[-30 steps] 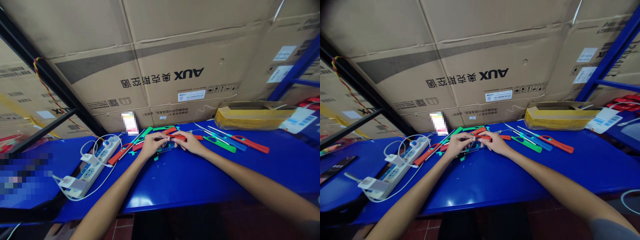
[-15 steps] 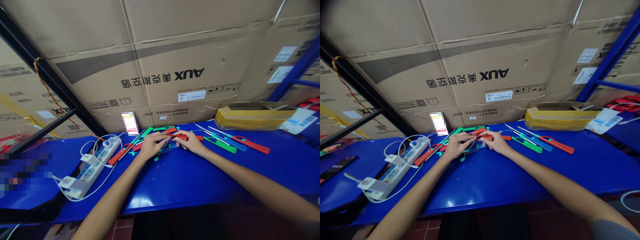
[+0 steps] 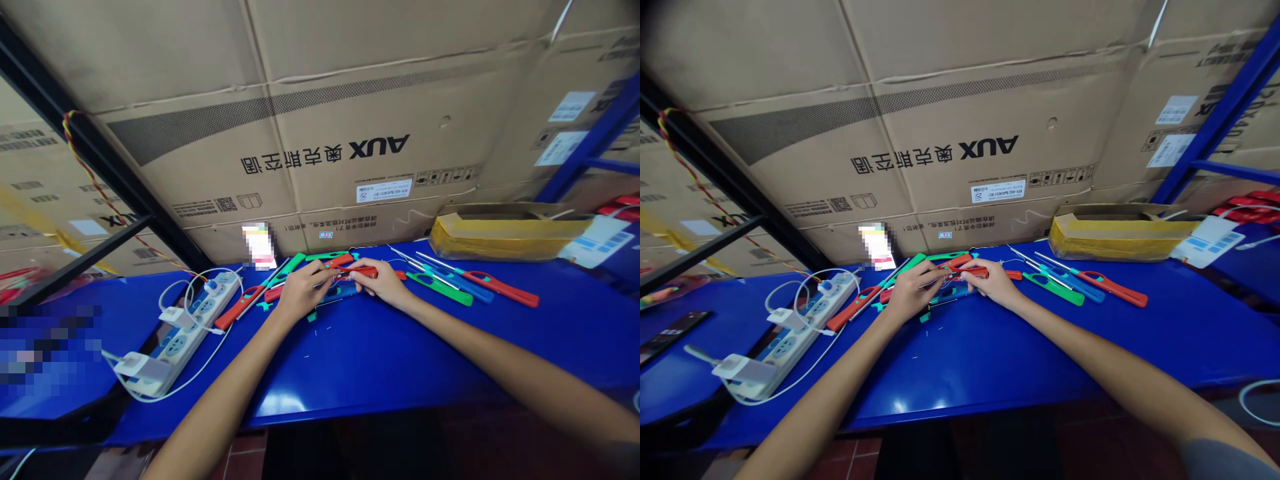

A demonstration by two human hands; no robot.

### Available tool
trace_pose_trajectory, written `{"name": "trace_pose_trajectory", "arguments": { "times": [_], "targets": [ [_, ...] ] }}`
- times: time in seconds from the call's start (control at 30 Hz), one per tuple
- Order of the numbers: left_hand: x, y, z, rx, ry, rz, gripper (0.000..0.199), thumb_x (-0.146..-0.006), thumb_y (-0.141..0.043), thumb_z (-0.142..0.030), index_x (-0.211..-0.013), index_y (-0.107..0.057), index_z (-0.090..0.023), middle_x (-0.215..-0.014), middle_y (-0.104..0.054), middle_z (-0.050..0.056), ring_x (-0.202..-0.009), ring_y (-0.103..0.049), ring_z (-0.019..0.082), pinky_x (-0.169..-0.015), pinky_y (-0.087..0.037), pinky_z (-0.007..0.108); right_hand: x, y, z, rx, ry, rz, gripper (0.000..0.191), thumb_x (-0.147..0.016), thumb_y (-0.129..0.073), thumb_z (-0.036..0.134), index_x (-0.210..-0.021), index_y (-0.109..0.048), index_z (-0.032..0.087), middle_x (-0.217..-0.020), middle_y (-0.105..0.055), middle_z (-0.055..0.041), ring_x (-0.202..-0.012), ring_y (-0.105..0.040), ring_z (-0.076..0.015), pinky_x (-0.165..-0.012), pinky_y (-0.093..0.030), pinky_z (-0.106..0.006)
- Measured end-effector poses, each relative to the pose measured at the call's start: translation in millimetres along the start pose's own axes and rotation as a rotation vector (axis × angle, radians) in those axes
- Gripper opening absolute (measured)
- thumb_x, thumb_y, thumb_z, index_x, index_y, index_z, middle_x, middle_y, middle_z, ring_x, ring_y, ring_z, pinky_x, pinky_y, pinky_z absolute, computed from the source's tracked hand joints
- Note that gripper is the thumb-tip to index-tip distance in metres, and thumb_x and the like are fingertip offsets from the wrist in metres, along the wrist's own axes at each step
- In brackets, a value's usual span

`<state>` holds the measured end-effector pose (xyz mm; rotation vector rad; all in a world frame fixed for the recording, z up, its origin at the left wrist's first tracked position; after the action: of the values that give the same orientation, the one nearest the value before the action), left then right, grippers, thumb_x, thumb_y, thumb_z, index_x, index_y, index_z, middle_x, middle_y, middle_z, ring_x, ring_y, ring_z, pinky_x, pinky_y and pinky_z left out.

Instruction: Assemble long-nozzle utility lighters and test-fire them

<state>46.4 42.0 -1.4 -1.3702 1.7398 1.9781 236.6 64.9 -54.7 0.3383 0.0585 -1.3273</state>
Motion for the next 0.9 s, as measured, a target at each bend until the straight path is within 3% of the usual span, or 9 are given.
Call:
{"name": "trace_pose_trajectory", "arguments": {
  "times": [0.23,0.4,0.5,0.67,0.77,0.9],
  "targets": [
    [-1.0,-4.0,-2.1,0.147,0.039,0.089,0.028,-0.105,-0.061,-0.019,-0.128,-0.076,-0.024,-0.112,-0.079,0.008,-0.100,-0.076,0.021,-0.083,-0.059,0.031,-0.1,2.7,-1.0,0.005,-0.014,-0.056,0.041,-0.089,-0.074,0.054,-0.105,-0.072,0.017,-0.061,-0.068,0.0004,-0.042,-0.046,-0.0105,-0.043,-0.033,-0.025],
    [-4.8,4.5,8.5,0.306,0.222,0.062,0.034,-0.101,-0.051,-0.011,-0.118,-0.080,-0.021,-0.106,-0.081,0.006,-0.089,-0.075,0.019,-0.079,-0.057,0.032,-1.4,4.0,-4.3,0.010,-0.032,-0.082,0.043,-0.088,-0.073,0.055,-0.106,-0.071,0.017,-0.061,-0.069,-0.0001,-0.040,-0.045,-0.0105,-0.042,-0.032,-0.025],
    [-7.1,8.1,11.1,0.310,0.303,0.085,0.028,-0.105,-0.054,-0.022,-0.113,-0.081,-0.020,-0.102,-0.081,0.005,-0.075,-0.070,0.016,-0.069,-0.053,0.030,-1.5,3.8,-5.4,0.032,-0.036,-0.080,0.044,-0.088,-0.072,0.056,-0.106,-0.072,0.017,-0.061,-0.069,-0.0004,-0.041,-0.046,-0.0110,-0.042,-0.033,-0.025],
    [-6.0,-4.8,3.2,0.195,0.266,0.197,0.021,-0.099,-0.075,-0.037,-0.112,-0.081,-0.022,-0.096,-0.081,0.003,-0.078,-0.070,0.018,-0.074,-0.052,0.030,0.3,1.4,-1.7,0.116,-0.007,-0.052,0.042,-0.091,-0.070,0.054,-0.109,-0.074,0.016,-0.063,-0.068,-0.0004,-0.044,-0.049,-0.0119,-0.046,-0.037,-0.026],
    [-1.3,-17.7,3.9,0.153,0.255,0.254,0.018,-0.096,-0.079,-0.032,-0.111,-0.081,-0.023,-0.096,-0.082,0.003,-0.075,-0.072,0.018,-0.073,-0.052,0.030,2.0,-1.5,-1.1,0.137,-0.008,-0.038,0.040,-0.092,-0.068,0.051,-0.111,-0.074,0.016,-0.063,-0.068,-0.0001,-0.046,-0.051,-0.0124,-0.047,-0.037,-0.025],
    [1.2,-20.6,8.9,0.179,0.253,0.232,0.011,-0.099,-0.075,-0.024,-0.108,-0.081,-0.022,-0.096,-0.082,0.003,-0.075,-0.073,0.017,-0.072,-0.053,0.028,3.9,-5.3,-1.8,0.123,-0.022,-0.022,0.040,-0.094,-0.066,0.051,-0.114,-0.073,0.017,-0.065,-0.069,0.0003,-0.044,-0.049,-0.0117,-0.046,-0.036,-0.025]
  ]
}}
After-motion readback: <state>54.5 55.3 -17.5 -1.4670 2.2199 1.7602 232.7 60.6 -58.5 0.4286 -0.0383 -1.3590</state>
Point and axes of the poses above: each hand's wrist, its own x-axis away from the middle knuckle, its own y-axis out of the back of the hand, z = x × y, the point moved 7 cm from there along -x, towards the middle knuckle
